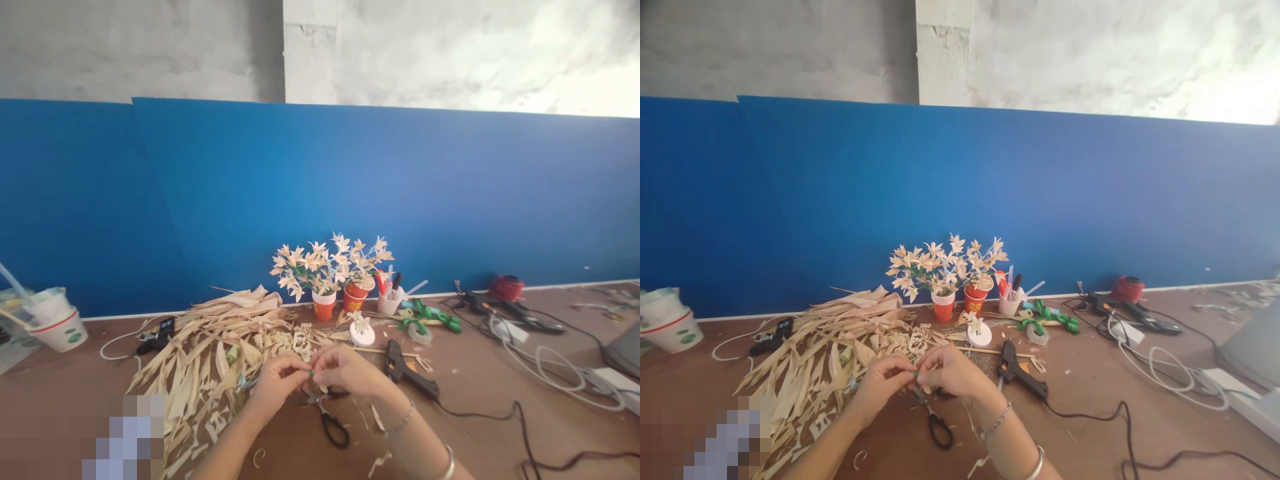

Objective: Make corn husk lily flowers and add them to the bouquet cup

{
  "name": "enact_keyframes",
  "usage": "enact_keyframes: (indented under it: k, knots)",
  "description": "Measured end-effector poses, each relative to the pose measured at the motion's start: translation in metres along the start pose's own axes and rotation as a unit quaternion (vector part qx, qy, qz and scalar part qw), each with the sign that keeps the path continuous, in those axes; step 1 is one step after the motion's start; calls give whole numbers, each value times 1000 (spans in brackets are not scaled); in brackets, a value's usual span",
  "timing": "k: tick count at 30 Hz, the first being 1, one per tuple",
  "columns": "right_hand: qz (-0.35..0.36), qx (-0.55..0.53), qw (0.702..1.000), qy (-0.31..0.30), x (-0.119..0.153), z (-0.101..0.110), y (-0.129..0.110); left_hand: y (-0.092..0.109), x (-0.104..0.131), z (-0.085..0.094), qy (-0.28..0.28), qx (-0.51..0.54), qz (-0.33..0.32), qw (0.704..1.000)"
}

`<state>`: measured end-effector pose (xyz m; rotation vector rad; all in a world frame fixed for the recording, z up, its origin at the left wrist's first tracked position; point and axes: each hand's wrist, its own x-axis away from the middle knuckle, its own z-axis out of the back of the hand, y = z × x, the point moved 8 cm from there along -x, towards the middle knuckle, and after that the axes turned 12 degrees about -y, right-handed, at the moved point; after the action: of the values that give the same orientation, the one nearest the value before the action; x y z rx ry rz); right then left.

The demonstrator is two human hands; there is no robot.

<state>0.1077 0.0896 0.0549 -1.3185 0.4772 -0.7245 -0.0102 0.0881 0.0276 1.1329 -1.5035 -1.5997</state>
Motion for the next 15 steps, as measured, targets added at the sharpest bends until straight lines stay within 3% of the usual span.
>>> enact_keyframes:
  k: [4,7,9,11,15]
  knots:
    - [-40,-78,995,-40,-1,-3,17,-1,2,-5,-18,25,18,999]
    - [-52,-52,997,-38,0,-3,19,-2,4,-9,-35,19,29,999]
    - [-57,19,998,-2,1,0,13,-4,4,-9,-31,9,36,999]
    - [-45,126,988,72,3,5,1,-9,4,-7,-16,3,42,999]
    - [-19,313,932,182,9,5,-23,-18,2,-2,10,3,58,998]
